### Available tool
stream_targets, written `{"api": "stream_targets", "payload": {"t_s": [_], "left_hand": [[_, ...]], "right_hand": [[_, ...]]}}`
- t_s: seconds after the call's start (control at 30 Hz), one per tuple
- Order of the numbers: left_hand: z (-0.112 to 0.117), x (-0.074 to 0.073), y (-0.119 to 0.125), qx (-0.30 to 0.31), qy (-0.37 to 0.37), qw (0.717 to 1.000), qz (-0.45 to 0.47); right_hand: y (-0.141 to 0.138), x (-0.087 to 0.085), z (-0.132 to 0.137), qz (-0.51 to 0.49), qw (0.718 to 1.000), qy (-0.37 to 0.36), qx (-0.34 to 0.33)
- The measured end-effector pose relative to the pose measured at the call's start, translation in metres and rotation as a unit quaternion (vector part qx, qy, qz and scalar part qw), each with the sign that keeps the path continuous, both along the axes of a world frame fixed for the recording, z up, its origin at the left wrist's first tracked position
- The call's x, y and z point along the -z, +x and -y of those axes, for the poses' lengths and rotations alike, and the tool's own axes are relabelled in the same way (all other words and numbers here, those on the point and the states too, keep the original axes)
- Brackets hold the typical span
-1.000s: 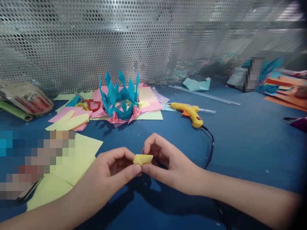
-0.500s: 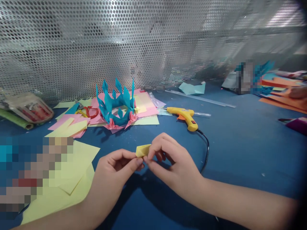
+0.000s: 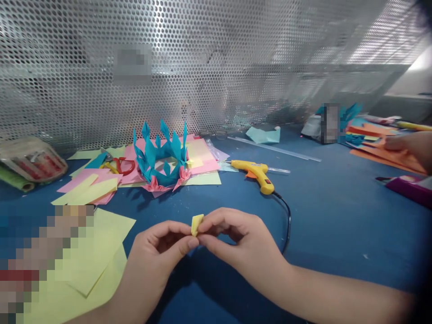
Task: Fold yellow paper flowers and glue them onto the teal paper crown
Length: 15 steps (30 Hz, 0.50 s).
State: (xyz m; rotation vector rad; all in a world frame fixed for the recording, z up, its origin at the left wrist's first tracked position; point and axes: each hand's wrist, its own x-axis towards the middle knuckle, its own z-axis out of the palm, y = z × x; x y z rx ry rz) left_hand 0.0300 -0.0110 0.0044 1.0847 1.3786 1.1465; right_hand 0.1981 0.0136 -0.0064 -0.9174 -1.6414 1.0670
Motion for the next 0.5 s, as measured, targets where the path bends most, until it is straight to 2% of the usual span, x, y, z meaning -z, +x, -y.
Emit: {"api": "stream_targets", "payload": {"t_s": [0.17, 0.4, 0.5], "left_hand": [[-0.0021, -0.0002, -0.0003, 0.003, -0.001, 1.0, 0.028], [-0.0006, -0.0018, -0.0008, 0.033, -0.037, 0.998, 0.037], [-0.0006, -0.0019, -0.0021, 0.04, -0.049, 0.997, 0.038]], "right_hand": [[0.0011, -0.0017, -0.0003, -0.045, 0.998, -0.031, -0.013], [-0.0006, -0.0026, -0.0028, -0.14, 0.975, -0.166, -0.055], [-0.0016, -0.0042, -0.0028, -0.136, 0.973, -0.174, -0.062]]}}
